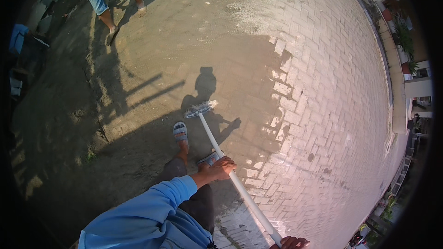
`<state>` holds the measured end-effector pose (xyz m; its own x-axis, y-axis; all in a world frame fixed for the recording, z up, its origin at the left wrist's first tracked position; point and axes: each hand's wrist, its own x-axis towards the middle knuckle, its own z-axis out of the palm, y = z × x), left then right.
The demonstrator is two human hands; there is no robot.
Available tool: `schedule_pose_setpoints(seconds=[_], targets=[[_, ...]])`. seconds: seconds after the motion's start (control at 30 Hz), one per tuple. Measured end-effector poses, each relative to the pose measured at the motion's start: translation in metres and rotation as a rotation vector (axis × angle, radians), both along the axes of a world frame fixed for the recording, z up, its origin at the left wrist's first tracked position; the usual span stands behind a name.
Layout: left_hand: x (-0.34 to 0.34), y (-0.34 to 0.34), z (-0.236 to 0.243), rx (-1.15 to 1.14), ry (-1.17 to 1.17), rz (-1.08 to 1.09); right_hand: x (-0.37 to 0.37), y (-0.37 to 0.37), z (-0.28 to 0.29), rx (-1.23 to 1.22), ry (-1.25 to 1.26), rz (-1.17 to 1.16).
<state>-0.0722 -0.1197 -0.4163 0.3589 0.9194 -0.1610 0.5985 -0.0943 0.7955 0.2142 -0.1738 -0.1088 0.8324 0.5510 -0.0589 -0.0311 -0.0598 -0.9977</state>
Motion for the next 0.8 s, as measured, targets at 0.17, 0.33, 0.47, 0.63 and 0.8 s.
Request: schedule_pose_setpoints(seconds=[0.17,0.33,0.47,0.63,0.8], targets=[[-0.166,-0.078,-0.065,-0.061,0.255,0.201,-0.122,0.029,-0.109,-0.152,0.291,0.454],[-0.217,-0.121,-0.021,-0.268,0.531,0.110,-0.150,0.014,-0.113,-0.115,0.450,0.580],[-0.097,-0.108,0.020,-0.077,0.301,0.106,-0.035,-0.015,-0.057,0.097,0.422,0.378],[0.080,-0.064,0.036,0.129,-0.171,0.012,0.096,-0.088,0.034,0.183,0.228,-0.089],[0.023,-0.099,-0.024,0.034,-0.037,0.021,0.028,-0.094,-0.037,-0.031,-0.026,0.035]])
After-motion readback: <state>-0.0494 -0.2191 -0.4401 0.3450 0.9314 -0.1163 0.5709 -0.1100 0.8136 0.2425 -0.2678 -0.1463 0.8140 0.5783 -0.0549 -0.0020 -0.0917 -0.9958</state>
